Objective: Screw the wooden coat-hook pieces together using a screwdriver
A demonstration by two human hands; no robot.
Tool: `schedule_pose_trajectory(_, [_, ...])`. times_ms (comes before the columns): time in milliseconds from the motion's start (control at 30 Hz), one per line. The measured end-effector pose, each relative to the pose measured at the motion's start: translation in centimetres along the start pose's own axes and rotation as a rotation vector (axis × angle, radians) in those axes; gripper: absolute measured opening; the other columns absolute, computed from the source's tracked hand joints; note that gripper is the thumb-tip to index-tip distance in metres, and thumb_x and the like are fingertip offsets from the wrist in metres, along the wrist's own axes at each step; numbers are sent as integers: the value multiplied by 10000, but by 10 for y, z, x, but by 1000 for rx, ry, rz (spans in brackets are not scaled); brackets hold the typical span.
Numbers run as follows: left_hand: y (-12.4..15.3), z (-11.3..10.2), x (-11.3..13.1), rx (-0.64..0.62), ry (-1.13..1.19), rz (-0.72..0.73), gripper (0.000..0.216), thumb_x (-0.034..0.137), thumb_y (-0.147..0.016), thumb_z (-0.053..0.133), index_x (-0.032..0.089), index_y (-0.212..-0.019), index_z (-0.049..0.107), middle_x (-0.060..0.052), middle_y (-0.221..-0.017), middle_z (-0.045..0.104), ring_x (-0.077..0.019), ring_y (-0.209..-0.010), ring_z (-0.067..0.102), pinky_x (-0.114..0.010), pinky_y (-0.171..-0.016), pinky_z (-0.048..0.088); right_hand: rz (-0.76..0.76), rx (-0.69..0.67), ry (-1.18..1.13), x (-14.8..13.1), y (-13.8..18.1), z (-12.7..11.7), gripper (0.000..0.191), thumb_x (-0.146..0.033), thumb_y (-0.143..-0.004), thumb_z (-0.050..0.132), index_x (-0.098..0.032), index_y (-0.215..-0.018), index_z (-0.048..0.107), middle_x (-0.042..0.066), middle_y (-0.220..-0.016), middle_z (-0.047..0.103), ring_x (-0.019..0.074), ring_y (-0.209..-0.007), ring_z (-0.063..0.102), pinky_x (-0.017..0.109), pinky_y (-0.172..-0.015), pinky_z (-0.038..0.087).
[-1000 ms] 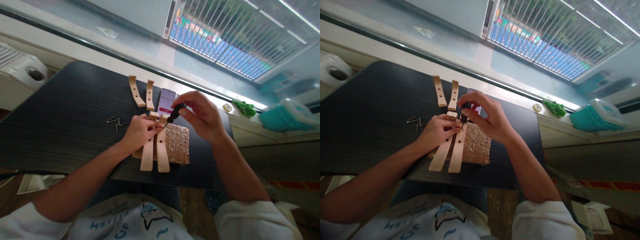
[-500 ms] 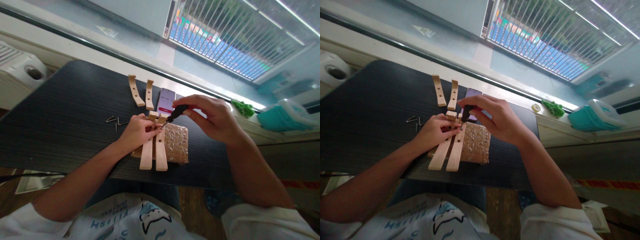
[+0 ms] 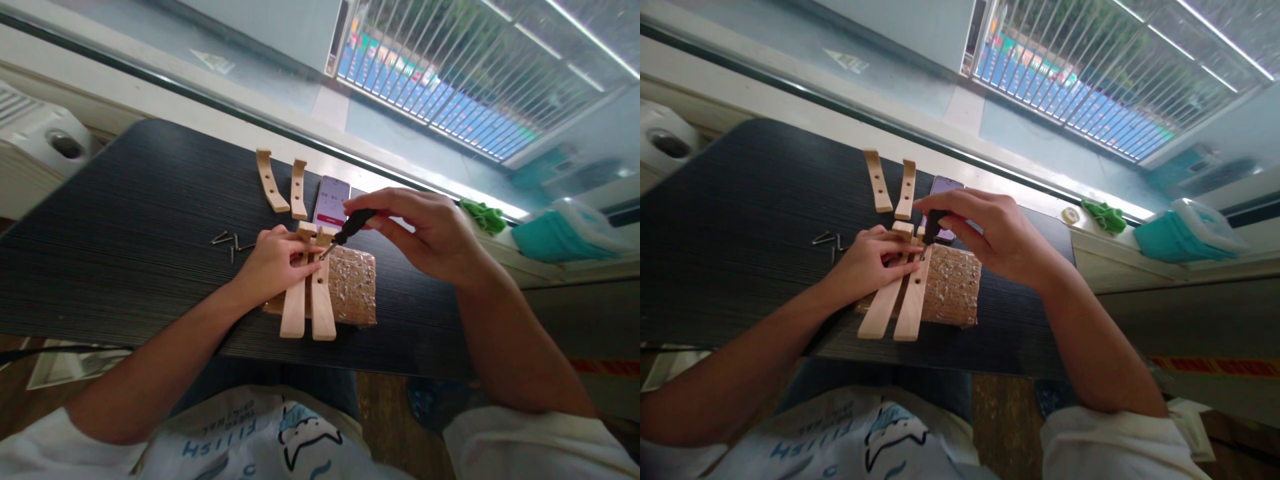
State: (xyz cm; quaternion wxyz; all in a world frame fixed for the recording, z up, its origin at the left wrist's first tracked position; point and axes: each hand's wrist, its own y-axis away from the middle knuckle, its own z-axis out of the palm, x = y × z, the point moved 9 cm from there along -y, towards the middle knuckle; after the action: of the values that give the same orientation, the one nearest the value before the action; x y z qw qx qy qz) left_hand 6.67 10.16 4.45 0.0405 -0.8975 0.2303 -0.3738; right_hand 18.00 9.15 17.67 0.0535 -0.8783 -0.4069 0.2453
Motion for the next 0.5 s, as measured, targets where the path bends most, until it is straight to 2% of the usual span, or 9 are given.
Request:
schedule_pose_trajectory(233, [0,1,-1,2,6,3,234,313,-788,729,261,-1013,766,-35,-1022,744,-230,-879,541,-381,-849,407,46,-8,-47,1,-1,0,264,-206,-916,526,-277,-1123,674,17,-1021,729,165,-878,690,345,-788,559])
schedule_pose_trajectory(500, [0,0,0,3,-5,5,225,322,-790,731,264,-1004,768,-31,-1003,748,-231,-862,530,-384,-840,399,40,30,-44,2,-2,-3,229,-217,-886,577,-275,-1073,694,-4,-967,746,136,-788,705,304,-740,573])
